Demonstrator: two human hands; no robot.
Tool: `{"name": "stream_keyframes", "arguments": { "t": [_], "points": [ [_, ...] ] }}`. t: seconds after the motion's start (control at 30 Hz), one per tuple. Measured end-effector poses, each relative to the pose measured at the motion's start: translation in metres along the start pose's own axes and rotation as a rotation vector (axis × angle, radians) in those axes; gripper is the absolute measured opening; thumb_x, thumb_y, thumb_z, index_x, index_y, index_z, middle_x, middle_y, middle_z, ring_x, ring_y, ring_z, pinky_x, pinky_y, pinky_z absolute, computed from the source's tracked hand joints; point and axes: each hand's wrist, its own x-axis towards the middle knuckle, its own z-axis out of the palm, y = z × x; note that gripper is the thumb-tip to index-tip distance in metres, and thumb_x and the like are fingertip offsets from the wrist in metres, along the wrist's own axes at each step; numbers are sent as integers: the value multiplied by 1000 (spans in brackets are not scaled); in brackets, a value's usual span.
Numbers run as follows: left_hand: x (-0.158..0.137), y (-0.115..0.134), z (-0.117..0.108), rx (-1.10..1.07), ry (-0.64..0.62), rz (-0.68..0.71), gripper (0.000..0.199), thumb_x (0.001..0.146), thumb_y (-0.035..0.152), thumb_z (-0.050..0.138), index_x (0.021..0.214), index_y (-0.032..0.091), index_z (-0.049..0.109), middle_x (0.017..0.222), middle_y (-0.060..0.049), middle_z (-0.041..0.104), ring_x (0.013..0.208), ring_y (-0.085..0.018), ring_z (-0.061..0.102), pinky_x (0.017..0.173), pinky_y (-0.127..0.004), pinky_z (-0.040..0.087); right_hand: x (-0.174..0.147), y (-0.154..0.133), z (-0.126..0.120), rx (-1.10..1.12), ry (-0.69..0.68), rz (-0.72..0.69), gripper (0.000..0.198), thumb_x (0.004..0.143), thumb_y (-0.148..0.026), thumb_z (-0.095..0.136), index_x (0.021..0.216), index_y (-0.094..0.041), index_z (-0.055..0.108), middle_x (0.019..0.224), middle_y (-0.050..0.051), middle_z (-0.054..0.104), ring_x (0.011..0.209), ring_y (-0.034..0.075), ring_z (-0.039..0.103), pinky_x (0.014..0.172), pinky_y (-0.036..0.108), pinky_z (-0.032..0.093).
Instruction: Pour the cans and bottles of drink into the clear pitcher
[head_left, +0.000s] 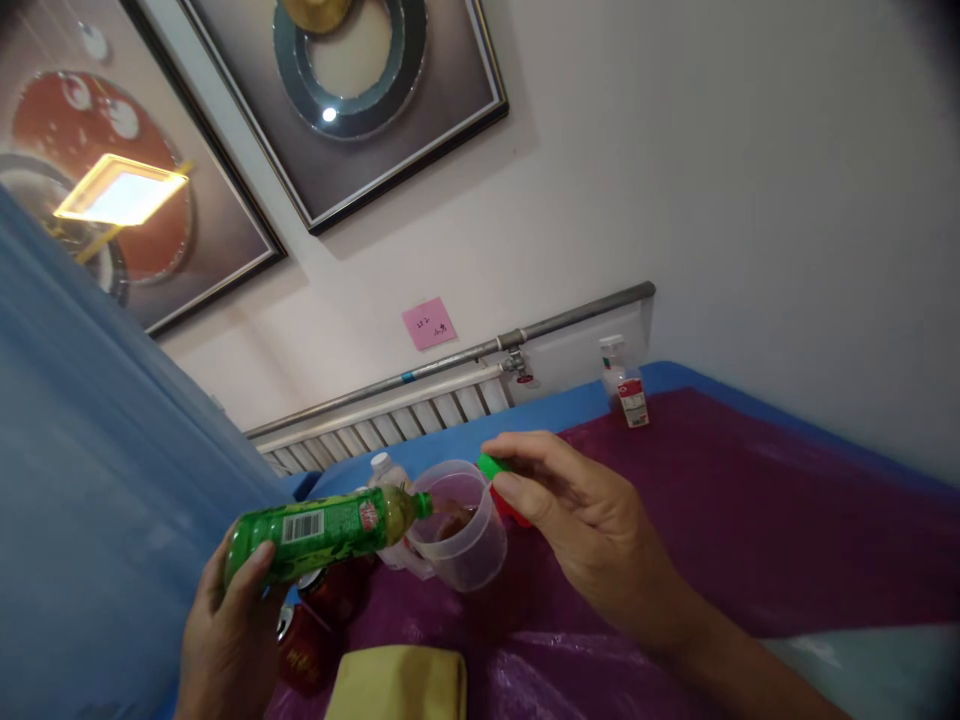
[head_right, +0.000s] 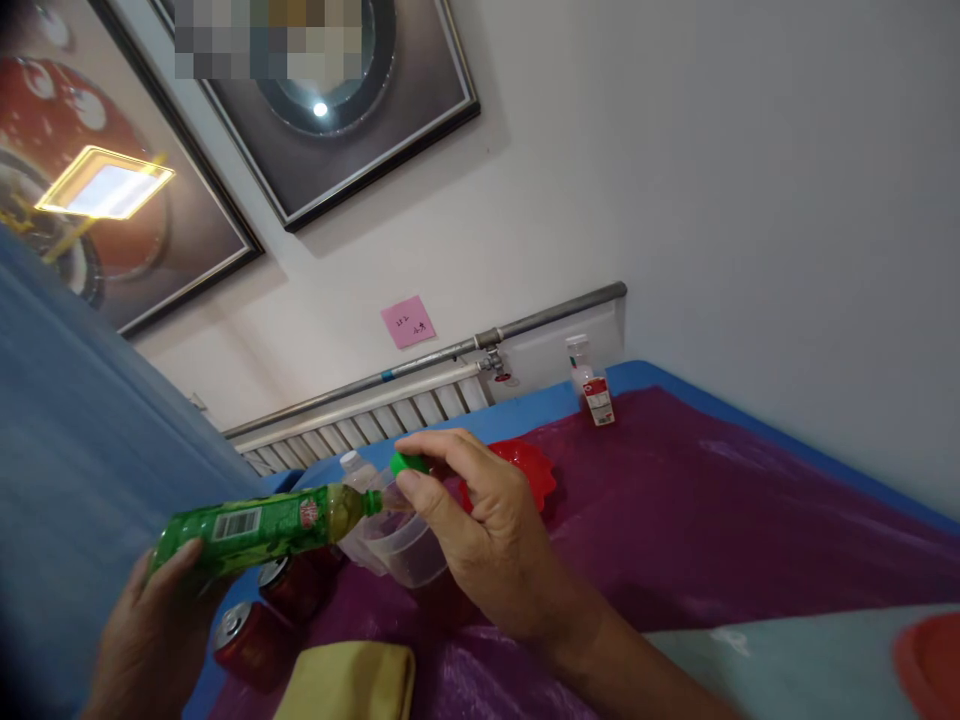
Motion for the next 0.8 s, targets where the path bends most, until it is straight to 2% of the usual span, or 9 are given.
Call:
{"name": "stream_keyframes", "arguments": {
  "t": [0.13, 0.23, 0.33, 0.5, 0.8],
  "points": [
    [1, 11, 16, 31, -20, 61, 64, 67, 43, 77, 126, 25, 60, 102, -2, 67, 83, -16, 62, 72, -25, 50, 0, 2, 0, -26, -10, -45, 17, 90, -28, 59, 104, -24, 68, 97, 1, 70, 86, 15, 65, 81, 28, 53],
    [-7, 21, 30, 139, -25, 151, 63, 67, 47, 76, 127, 32, 60, 110, -1, 68, 98, -22, 62, 88, -35, 48, -1, 4, -1, -47, -19, -72, 18, 91, -27, 58, 106, -25, 67, 98, 0, 69, 86, 14, 64, 78, 25, 52],
    [-17, 32, 43, 276, -15, 218, 60, 69, 50, 74, 125, 35, 61, 114, 0, 68, 107, -26, 61, 101, -46, 42, -1, 5, -2, -62, -26, -102, 17, 90, -25, 59, 106, -24, 66, 99, 0, 69, 88, 14, 64, 78, 25, 52],
    [-24, 43, 57, 340, -20, 284, 62, 67, 49, 75, 125, 32, 62, 111, -1, 69, 105, -27, 62, 104, -48, 39, 1, 7, -2, -71, -51, -136, 18, 90, -23, 59, 106, -23, 66, 99, 0, 68, 91, 14, 64, 78, 26, 52],
    [-25, 47, 60, 377, -61, 341, 59, 70, 49, 74, 125, 28, 62, 115, -2, 68, 105, -25, 63, 104, -43, 40, 2, 6, -4, -90, -65, -163, 16, 89, -20, 59, 103, -20, 66, 97, 1, 67, 91, 13, 63, 82, 28, 51]
  ]
}}
